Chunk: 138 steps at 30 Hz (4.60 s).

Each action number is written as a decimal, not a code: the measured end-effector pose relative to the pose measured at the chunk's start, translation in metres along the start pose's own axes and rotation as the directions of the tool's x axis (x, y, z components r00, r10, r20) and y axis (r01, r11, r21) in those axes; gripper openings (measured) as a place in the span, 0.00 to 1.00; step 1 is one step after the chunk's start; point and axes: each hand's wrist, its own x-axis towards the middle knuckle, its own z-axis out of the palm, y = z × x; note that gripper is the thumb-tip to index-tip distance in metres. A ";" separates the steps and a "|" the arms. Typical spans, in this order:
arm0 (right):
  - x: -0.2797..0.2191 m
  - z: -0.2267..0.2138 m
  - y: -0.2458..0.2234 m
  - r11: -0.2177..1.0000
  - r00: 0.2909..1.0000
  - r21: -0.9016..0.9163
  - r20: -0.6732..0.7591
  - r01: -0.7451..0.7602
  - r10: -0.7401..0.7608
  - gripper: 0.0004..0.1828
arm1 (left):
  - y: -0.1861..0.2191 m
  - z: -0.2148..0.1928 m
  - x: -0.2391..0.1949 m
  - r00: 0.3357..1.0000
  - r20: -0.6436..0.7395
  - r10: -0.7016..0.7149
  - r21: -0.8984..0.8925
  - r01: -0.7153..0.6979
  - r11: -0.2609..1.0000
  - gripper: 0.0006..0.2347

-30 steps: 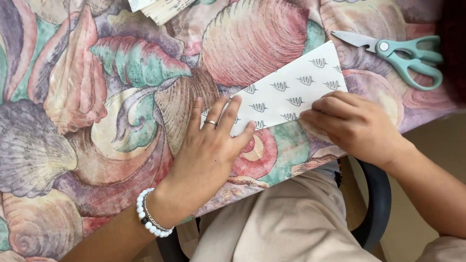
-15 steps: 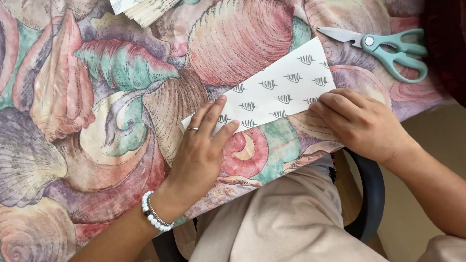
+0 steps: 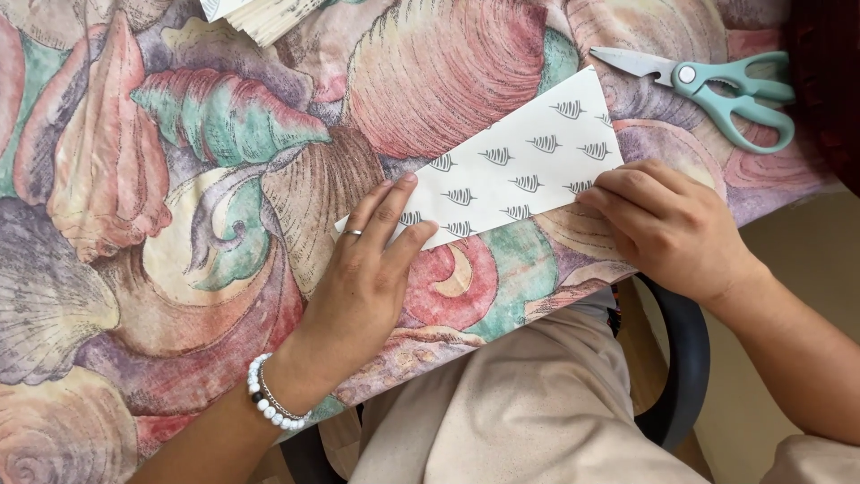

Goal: Folding printed paper sheets into bags and stacking them on a table.

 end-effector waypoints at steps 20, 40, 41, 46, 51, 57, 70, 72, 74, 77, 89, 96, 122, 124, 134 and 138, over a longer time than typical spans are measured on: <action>0.095 0.028 -0.011 0.984 0.935 -0.092 0.337 0.152 -0.113 0.30 | 0.020 0.018 0.012 1.000 -0.017 -0.019 0.639 0.025 0.769 0.15; 0.020 0.001 0.050 0.908 0.974 -0.394 0.103 -0.145 0.200 0.19 | 0.017 0.024 0.009 0.992 0.122 -0.039 0.681 -0.055 0.730 0.28; 0.018 0.000 0.037 0.978 0.995 -0.187 0.033 -0.090 0.098 0.12 | 0.017 0.019 0.011 0.987 0.161 -0.028 0.634 -0.081 0.769 0.31; 0.008 0.005 -0.012 0.993 0.999 0.117 0.046 0.019 -0.025 0.09 | 0.015 0.006 0.025 0.981 0.191 0.016 0.413 -0.095 0.906 0.28; -0.013 0.006 -0.003 0.995 0.996 0.031 -0.011 -0.091 0.091 0.13 | 0.008 0.018 0.031 0.993 -0.027 0.112 0.173 -0.106 0.979 0.18; -0.015 0.002 0.001 0.999 1.000 -0.051 0.018 -0.008 0.009 0.10 | -0.002 0.021 0.028 0.988 0.061 0.141 0.060 -0.145 0.988 0.19; 0.064 -0.007 -0.014 0.973 0.941 -0.230 0.324 -0.017 0.093 0.32 | -0.002 0.036 0.028 0.995 0.016 0.094 0.141 -0.095 0.985 0.12; 0.094 0.003 -0.020 0.984 0.893 -0.166 0.449 0.059 0.022 0.36 | -0.003 0.040 0.028 0.994 0.010 0.112 0.283 -0.111 0.953 0.18; 0.098 0.010 -0.010 0.980 0.899 -0.194 0.436 0.050 0.040 0.35 | -0.001 0.034 0.027 0.993 0.010 0.121 0.256 -0.120 0.959 0.18; 0.096 0.003 0.011 0.976 0.906 -0.210 0.421 0.054 0.041 0.33 | -0.003 0.035 0.028 0.991 0.002 0.131 0.205 -0.129 0.970 0.17; 0.068 -0.010 0.058 0.901 0.883 -0.418 0.373 -0.113 0.284 0.23 | 0.006 -0.007 0.006 0.997 0.065 -0.039 0.211 0.024 0.977 0.26; 0.083 -0.014 0.057 0.915 0.821 -0.363 0.459 -0.174 0.339 0.23 | -0.011 -0.018 -0.023 0.986 0.080 -0.149 0.336 0.114 0.935 0.25; 0.129 0.022 0.013 0.950 0.878 0.172 0.451 -0.260 0.159 0.15 | -0.039 -0.005 -0.036 0.999 0.036 0.003 0.418 -0.018 0.908 0.23; 0.129 0.023 0.014 0.941 0.866 0.196 0.474 -0.276 0.156 0.16 | -0.039 -0.005 -0.038 0.995 0.085 -0.045 0.438 0.003 0.899 0.25; 0.176 -0.040 0.068 0.910 0.784 0.088 0.546 -0.404 0.295 0.10 | -0.047 -0.016 -0.031 0.954 -0.200 -0.225 -0.045 0.220 0.974 0.26; 0.218 -0.093 0.160 0.674 0.682 0.102 0.086 -0.731 0.726 0.20 | -0.057 -0.012 -0.027 0.940 -0.133 -0.315 -0.056 0.310 0.949 0.29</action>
